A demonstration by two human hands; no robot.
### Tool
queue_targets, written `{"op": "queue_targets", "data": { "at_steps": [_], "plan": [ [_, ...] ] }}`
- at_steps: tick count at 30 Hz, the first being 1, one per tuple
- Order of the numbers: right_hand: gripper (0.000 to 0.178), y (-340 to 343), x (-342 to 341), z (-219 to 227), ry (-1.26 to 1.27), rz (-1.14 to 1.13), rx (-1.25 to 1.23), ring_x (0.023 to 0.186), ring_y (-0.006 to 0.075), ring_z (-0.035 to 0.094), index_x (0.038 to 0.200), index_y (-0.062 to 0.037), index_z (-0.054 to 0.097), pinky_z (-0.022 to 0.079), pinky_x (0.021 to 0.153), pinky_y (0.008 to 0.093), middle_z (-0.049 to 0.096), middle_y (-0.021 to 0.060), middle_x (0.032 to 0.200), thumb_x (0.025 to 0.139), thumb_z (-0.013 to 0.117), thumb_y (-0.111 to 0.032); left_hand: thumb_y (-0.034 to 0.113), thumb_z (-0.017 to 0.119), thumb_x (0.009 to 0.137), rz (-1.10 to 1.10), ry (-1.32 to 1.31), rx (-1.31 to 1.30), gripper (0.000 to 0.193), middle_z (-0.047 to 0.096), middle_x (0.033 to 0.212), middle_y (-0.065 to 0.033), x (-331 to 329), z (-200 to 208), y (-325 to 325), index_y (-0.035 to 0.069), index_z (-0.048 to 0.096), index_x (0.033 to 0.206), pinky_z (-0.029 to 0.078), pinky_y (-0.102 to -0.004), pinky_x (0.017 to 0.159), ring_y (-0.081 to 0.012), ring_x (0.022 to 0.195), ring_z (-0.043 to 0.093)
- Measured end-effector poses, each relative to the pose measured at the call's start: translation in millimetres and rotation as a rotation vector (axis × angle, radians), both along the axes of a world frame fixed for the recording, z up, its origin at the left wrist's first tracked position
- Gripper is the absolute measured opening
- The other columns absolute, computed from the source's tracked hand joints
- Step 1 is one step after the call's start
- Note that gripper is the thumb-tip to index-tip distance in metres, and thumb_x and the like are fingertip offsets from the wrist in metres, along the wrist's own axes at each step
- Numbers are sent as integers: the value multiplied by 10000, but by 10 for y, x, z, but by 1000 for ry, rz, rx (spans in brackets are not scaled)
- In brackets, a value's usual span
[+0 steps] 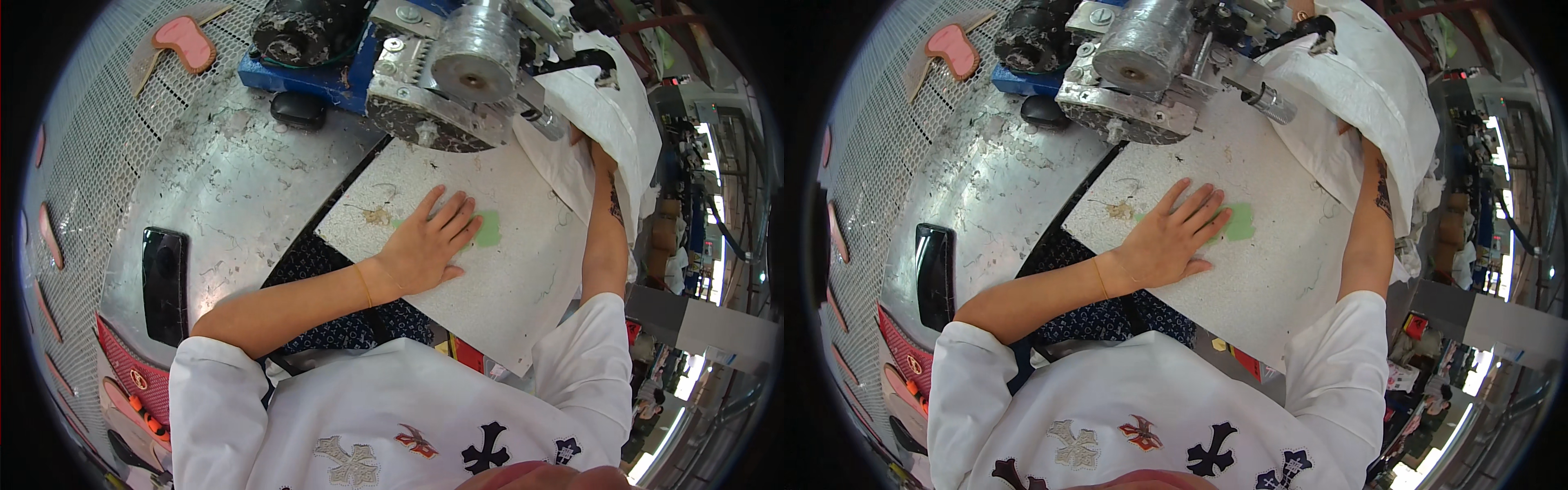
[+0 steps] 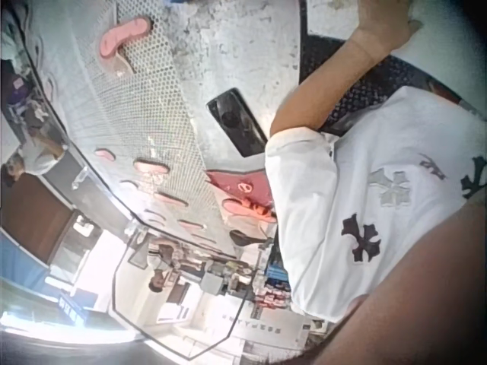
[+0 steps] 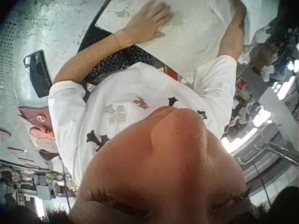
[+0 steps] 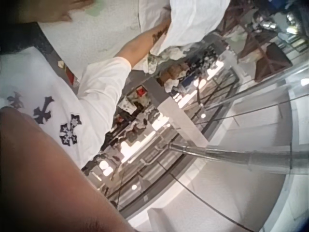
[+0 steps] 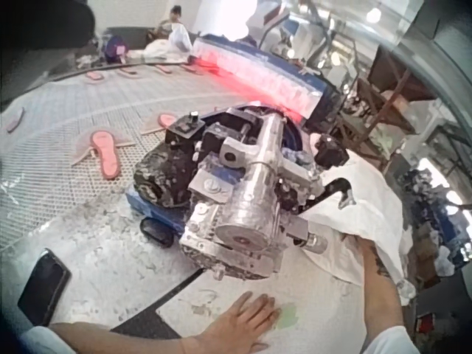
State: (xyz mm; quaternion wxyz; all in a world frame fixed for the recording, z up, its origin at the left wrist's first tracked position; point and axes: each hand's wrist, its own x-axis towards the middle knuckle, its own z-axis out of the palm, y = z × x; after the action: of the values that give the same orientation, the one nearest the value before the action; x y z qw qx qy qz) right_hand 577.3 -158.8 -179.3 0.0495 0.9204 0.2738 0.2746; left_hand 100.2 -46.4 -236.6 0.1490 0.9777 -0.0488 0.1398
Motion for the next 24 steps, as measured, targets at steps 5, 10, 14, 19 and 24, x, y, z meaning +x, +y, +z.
{"op": "queue_targets", "data": {
  "at_steps": [5,10,14,19,24],
  "plan": [
    [491,-11,136,98,15,2,6,1212,409,506,1349,-83,525,442,993,462,545,240,1311,886,614,-218,580,509,916,-4,18,-19,783,386,1525,-168,-18,-3,18,55,388,1485,145,-521,1221,-314,1443,306],
    [458,-26,161,331,19,12,3,1179,417,534,1326,-79,548,457,971,471,571,245,1278,891,606,-211,571,506,928,-6,2,-32,763,383,1528,-162,-61,10,0,65,390,1487,138,-517,1221,-312,1449,297],
    [434,-84,65,590,-14,77,9,1153,423,556,1307,-76,566,469,953,479,592,249,1251,895,599,-205,571,501,931,2,17,-15,759,382,1530,-163,-174,12,51,65,391,1487,135,-517,1221,-313,1452,292],
    [405,-378,-394,924,-153,331,40,1120,431,584,1284,-72,589,485,931,487,619,253,1218,899,590,-199,573,495,932,-7,1,7,758,382,1530,-170,-233,39,90,61,397,1483,136,-518,1218,-317,1450,294],
    [377,-689,-1906,867,-13,242,-36,906,430,625,1257,-103,632,503,781,501,667,226,1016,889,614,-187,570,502,929,10,-36,20,754,397,1518,-180,-309,94,139,55,412,1472,135,-522,1213,-323,1445,300]
  ]
}}
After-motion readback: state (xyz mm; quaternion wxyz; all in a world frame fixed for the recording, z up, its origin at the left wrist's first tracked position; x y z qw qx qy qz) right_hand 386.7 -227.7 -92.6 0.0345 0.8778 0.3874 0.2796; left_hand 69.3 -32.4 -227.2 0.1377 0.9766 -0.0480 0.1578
